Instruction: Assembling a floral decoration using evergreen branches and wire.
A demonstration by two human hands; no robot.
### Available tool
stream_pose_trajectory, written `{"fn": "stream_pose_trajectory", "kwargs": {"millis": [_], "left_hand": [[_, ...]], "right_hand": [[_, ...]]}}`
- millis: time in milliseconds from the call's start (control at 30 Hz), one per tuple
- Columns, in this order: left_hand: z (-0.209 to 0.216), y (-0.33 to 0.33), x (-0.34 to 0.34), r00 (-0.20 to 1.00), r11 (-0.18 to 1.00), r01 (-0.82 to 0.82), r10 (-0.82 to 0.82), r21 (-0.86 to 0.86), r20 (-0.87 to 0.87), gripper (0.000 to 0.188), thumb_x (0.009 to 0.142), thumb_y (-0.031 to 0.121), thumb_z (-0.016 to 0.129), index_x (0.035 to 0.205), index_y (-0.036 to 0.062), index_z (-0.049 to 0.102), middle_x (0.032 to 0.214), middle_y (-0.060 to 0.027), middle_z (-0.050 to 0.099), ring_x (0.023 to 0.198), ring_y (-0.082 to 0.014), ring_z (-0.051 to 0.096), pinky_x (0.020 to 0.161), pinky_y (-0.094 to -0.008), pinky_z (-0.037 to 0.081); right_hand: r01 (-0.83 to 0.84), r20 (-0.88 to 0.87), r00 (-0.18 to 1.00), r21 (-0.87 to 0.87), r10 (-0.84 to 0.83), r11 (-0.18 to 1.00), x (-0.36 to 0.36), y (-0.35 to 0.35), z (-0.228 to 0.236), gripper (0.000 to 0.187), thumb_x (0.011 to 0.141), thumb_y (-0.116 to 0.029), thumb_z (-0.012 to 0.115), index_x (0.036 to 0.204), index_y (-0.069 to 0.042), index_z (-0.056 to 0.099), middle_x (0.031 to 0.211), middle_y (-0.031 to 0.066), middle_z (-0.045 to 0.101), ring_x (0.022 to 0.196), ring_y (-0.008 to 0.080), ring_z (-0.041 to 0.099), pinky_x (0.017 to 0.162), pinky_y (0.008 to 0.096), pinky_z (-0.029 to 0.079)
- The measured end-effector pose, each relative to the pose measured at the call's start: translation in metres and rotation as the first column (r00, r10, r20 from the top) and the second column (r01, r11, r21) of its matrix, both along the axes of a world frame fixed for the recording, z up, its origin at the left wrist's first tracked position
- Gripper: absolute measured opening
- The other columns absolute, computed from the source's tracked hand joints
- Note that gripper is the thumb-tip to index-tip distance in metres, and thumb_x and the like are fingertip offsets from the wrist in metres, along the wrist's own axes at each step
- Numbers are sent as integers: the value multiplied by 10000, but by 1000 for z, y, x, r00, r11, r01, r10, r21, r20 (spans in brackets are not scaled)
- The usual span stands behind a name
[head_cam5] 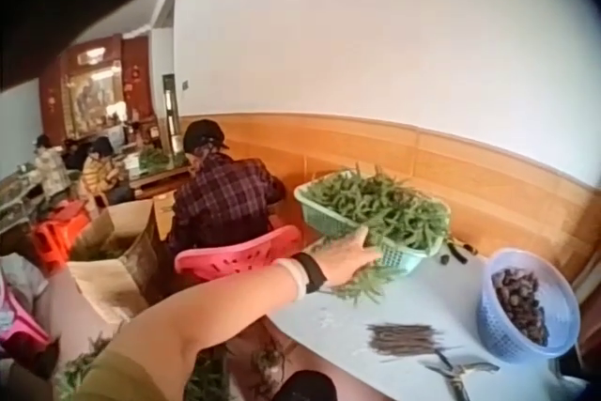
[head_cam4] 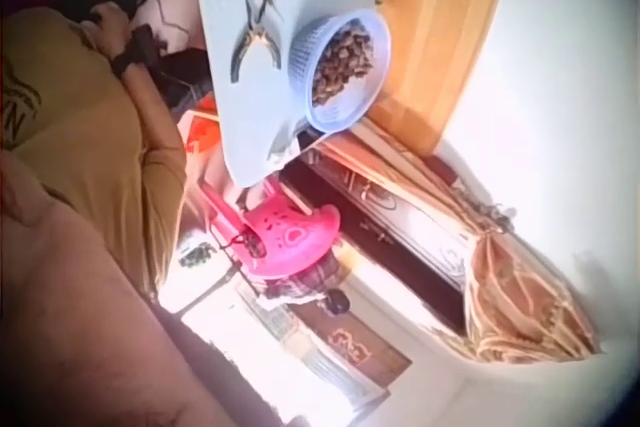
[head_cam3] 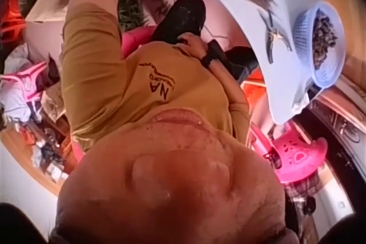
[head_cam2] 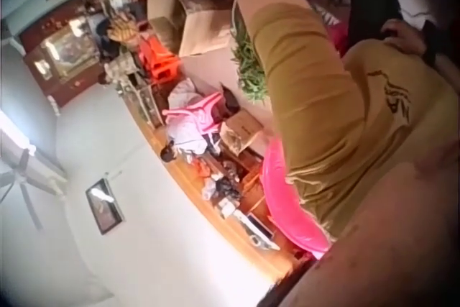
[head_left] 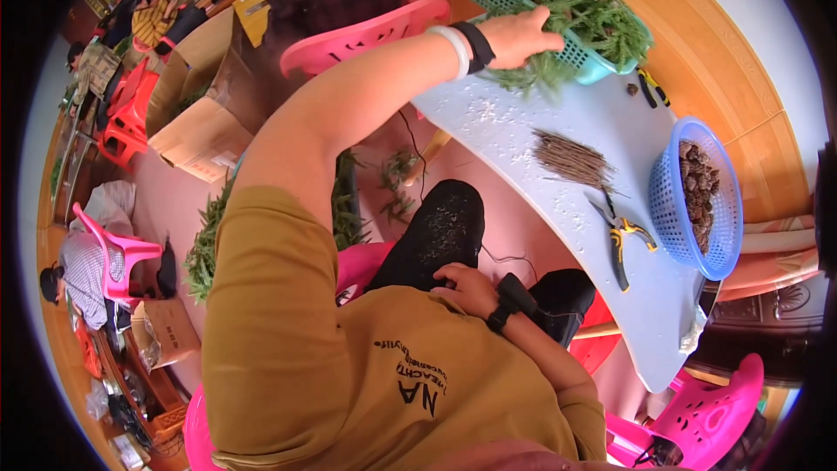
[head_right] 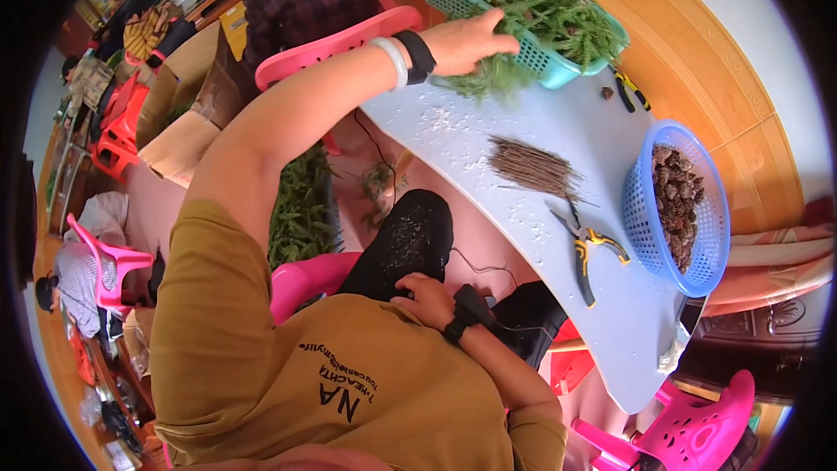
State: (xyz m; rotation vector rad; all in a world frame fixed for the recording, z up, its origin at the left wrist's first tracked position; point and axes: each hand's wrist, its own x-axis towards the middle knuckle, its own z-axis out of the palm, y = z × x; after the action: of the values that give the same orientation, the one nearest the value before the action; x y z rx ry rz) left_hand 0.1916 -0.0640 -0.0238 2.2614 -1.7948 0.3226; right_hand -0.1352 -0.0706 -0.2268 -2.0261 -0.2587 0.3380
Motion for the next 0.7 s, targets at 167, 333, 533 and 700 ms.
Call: {"fn": "stream_pose_trajectory", "kwargs": {"millis": [167, 333, 533, 700], "left_hand": [[-3, -1, -19, 997, 998, -63, 62, -16, -41, 591, 655, 25, 640, 1200, 169, 459, 1105, -227, 405, 970, -370, 518, 794, -413, 462], [-10, 9, -20, 996, 996, -60, 64, -68, 56, 715, 633, 65, 679, 1275, 178, 385, 1212, -198, 373, 1056, -355, 485, 878, -427, 426], [-18, -7, -17, 987, 981, -101, 79, -163, -140, 759, 607, 131, 709, 1285, 125, 367, 1218, -199, 407, 1075, -340, 452, 890, -423, 385], [-19, -9, -16, 992, 993, -112, 108, 47, 70, 726, 603, 130, 703, 1262, 113, 400, 1167, -169, 445, 1102, -309, 427, 890, -414, 370]], "right_hand": [[96, -108, 990, 31, -92, 995, 1, -14, -3, 289, 737, -244, 678, 914, -21, 622, 865, 103, 593, 713, 214, 592, 643, 313, 476], [134, -172, 977, 57, -122, 989, 14, -8, -10, 260, 735, -233, 675, 875, -19, 631, 829, 96, 588, 686, 190, 591, 632, 295, 475], [152, -172, 977, 128, -129, 980, 17, -7, -20, 232, 734, -221, 673, 843, -21, 633, 778, 92, 604, 676, 172, 591, 630, 281, 475], [216, -299, 942, 190, -153, 958, 15, -15, -21, 218, 751, -211, 669, 858, -25, 636, 760, 46, 622, 683, 111, 571, 631, 243, 463]]}}
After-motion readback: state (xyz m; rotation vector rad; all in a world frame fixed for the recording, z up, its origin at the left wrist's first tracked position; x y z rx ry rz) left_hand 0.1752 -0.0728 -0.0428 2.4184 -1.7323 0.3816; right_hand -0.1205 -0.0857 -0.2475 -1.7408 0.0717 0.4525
